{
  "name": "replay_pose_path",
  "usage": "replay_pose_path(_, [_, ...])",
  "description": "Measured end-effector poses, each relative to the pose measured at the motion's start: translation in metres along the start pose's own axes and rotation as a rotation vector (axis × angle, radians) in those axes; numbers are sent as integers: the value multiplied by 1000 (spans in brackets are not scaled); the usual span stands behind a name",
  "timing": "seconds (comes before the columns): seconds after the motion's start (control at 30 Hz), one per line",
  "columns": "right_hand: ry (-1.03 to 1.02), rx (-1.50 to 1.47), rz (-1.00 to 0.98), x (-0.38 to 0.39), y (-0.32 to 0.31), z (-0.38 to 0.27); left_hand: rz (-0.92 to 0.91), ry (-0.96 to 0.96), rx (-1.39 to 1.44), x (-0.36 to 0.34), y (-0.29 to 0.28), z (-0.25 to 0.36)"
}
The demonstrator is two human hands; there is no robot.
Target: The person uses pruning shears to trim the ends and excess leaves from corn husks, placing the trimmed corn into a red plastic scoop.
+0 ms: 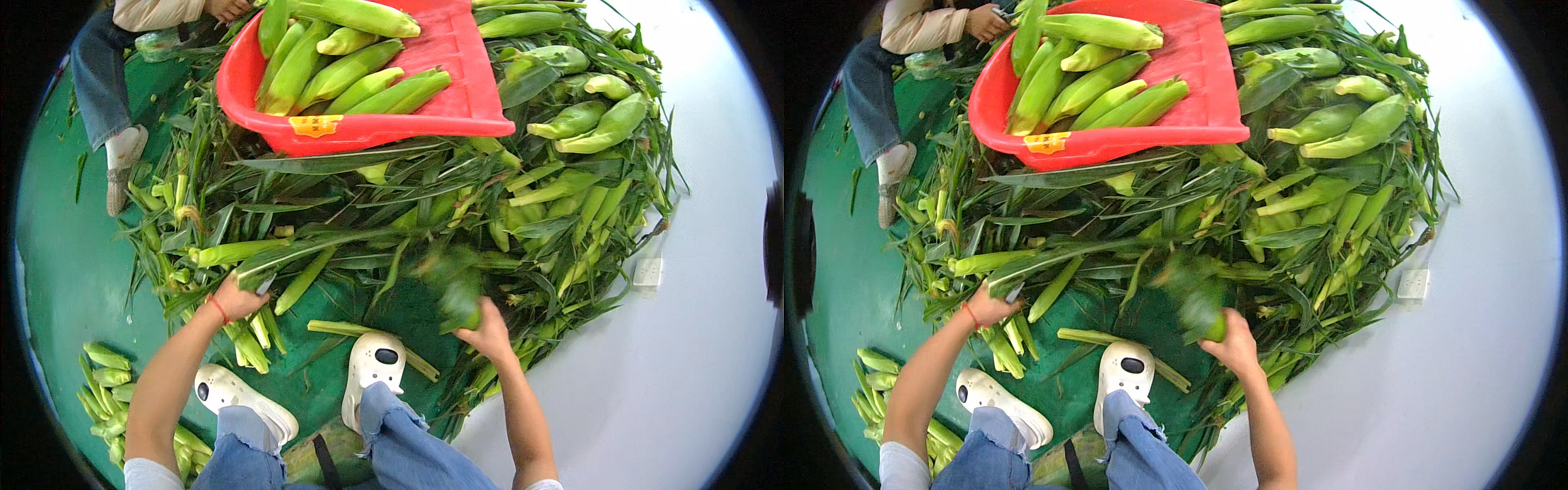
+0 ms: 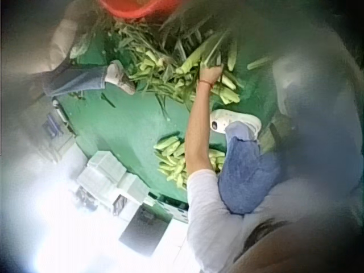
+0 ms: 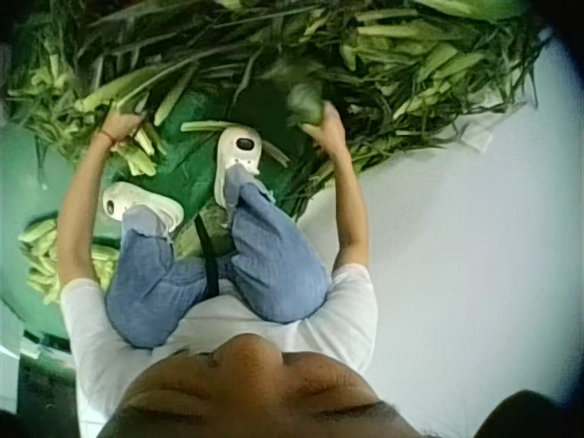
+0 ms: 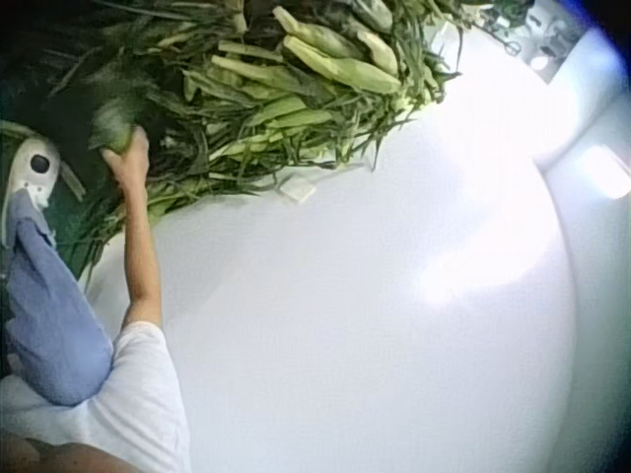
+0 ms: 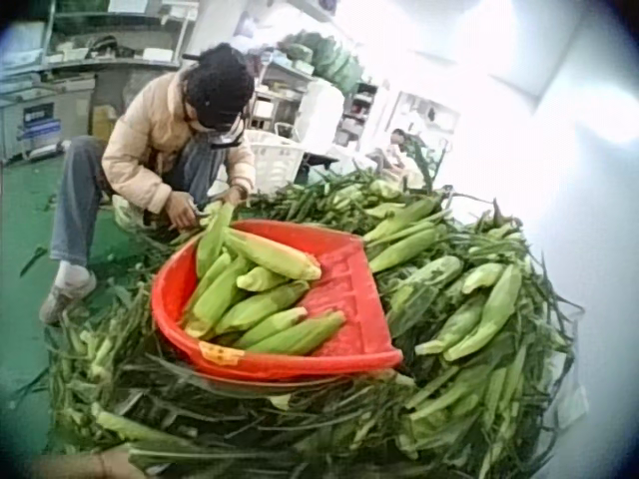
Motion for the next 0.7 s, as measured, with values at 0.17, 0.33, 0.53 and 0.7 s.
replay_pose_path(0.17, [399,-1356,616,31,-46,13,322,106,336,37,-25,76])
replay_pose_path(0.33, [164,-1957,459,-9,-32,-102,-108,176,558,64,17,155])
replay_pose_path(0.53, [370,-1948,439,-11,27,-182,-164,128,482,99,1,181])
replay_pose_path(0.7, [297,-1839,260,-3,38,-199,-323,28,659,120,9,144])
Point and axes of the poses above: each hand's wrist, its own x-axis away from the middle knuckle, its own y-axis out of the palm, z = x × y, the point moved 9 cm from there along -x, towards the middle knuckle, and after that the axes turned 11 degrees about -y, right-handed, at the moved point
